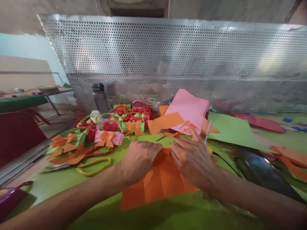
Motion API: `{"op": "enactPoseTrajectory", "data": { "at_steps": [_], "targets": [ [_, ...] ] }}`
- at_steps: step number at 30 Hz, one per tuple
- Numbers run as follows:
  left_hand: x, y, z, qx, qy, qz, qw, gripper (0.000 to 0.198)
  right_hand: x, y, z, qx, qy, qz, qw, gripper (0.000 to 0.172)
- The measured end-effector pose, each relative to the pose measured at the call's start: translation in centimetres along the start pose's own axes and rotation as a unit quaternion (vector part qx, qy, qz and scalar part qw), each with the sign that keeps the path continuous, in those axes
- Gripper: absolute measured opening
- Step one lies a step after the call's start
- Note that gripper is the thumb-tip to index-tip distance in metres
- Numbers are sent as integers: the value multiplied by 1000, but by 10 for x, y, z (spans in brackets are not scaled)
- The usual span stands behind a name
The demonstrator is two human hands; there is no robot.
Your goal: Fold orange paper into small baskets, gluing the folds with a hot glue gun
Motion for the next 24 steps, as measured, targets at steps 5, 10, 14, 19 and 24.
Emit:
{"op": "enactPoseTrajectory", "data": {
  "at_steps": [5,10,14,19,24],
  "targets": [
    [-1,2,-7,45,-66,-10,997,21,-2,2,3,0,2,-5,1000,26],
    [-1,1,-4,24,-54,8,998,23,-3,1,5,-7,2,-14,1000,29],
    [0,0,-4,7,-50,29,998,19,-4,0,6,-10,-3,-10,1000,31],
    [0,-1,-4,0,-45,37,998,21,-2,-1,2,4,-28,24,999,27],
    [1,0,0,-27,-6,26,999,21,0,-1,1,3,-43,35,998,29]
  ]
}}
Point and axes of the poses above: each hand's wrist, its own y-axis away from the middle knuckle, its own x-axis out of the palm, z = x × y, the point moved 7 cm from there along -y, towards the middle knuckle, and after that the axes turned 3 degrees about -z, right-handed, at the moved point
